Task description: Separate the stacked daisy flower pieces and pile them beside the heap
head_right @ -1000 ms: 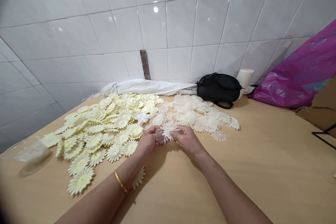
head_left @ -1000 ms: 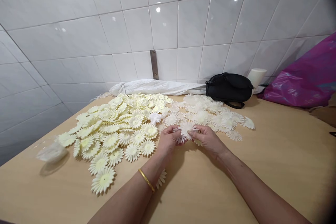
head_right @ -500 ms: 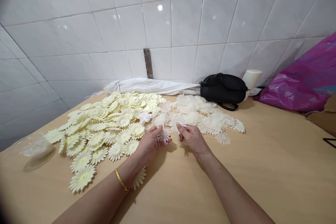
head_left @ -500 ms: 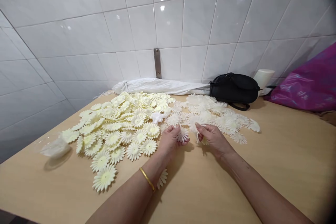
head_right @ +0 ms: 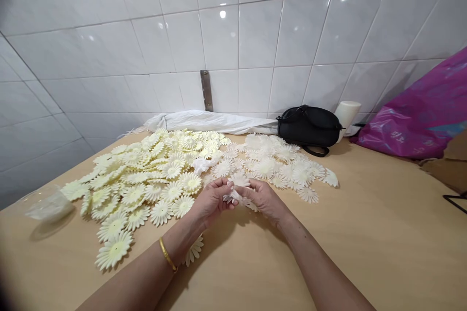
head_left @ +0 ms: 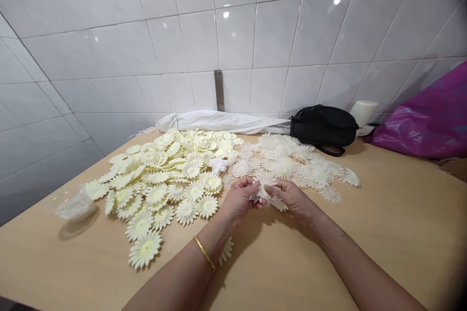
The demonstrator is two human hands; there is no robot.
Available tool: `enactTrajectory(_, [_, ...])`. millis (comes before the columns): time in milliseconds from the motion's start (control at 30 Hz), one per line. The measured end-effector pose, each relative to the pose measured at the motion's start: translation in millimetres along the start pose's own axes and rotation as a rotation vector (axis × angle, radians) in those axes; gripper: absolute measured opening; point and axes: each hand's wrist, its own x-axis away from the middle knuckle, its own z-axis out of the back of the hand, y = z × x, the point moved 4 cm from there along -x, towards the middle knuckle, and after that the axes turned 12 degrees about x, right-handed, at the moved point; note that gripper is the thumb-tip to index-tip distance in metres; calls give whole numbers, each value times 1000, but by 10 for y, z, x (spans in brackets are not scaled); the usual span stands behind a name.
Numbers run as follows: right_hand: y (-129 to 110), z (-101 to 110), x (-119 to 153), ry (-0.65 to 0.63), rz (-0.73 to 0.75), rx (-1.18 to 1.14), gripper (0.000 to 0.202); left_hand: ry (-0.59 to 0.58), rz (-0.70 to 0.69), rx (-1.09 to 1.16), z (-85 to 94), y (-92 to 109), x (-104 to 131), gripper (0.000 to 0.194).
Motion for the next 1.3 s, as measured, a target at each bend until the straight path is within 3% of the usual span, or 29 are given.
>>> enactTrajectory(167, [-82, -7, 36, -77, 34, 69, 29, 137, -84, -58, 110, 37, -49, 31])
enactTrajectory(333, [8, 204, -10, 152, -23, 175, 38, 260, -160, -35, 162, 83, -36, 30])
enactTrajectory(433, [32, 327, -35, 315, -2, 243, 47, 230, -140, -53, 107, 62, -14, 31])
enactTrajectory(500, [42, 359, -44, 357, 11, 236, 48, 201, -126, -87, 64, 43, -1, 31])
enactTrajectory(633, [70, 344, -55, 302, -46, 76, 45, 198, -128, -128, 32, 37, 11, 32])
enactTrajectory(767, [56, 344, -31, 389, -100, 50, 42, 191, -151, -193, 32, 50, 18, 30])
enactTrajectory(867, [-7, 235, -31, 316, 3, 114, 50, 90, -175, -242, -6, 32, 31, 27])
enactTrajectory(967, [-64, 134, -25, 229, 117, 190, 35, 57, -173, -255, -13, 9, 37, 28])
enactTrajectory(1133, [-59, 319, 6, 460, 49, 283, 41, 134, -167, -226, 51, 62, -9, 33])
enactTrajectory(1300, [-11, 361, -24, 462, 19, 177, 41, 114, -97, 17, 72, 54, -69, 32])
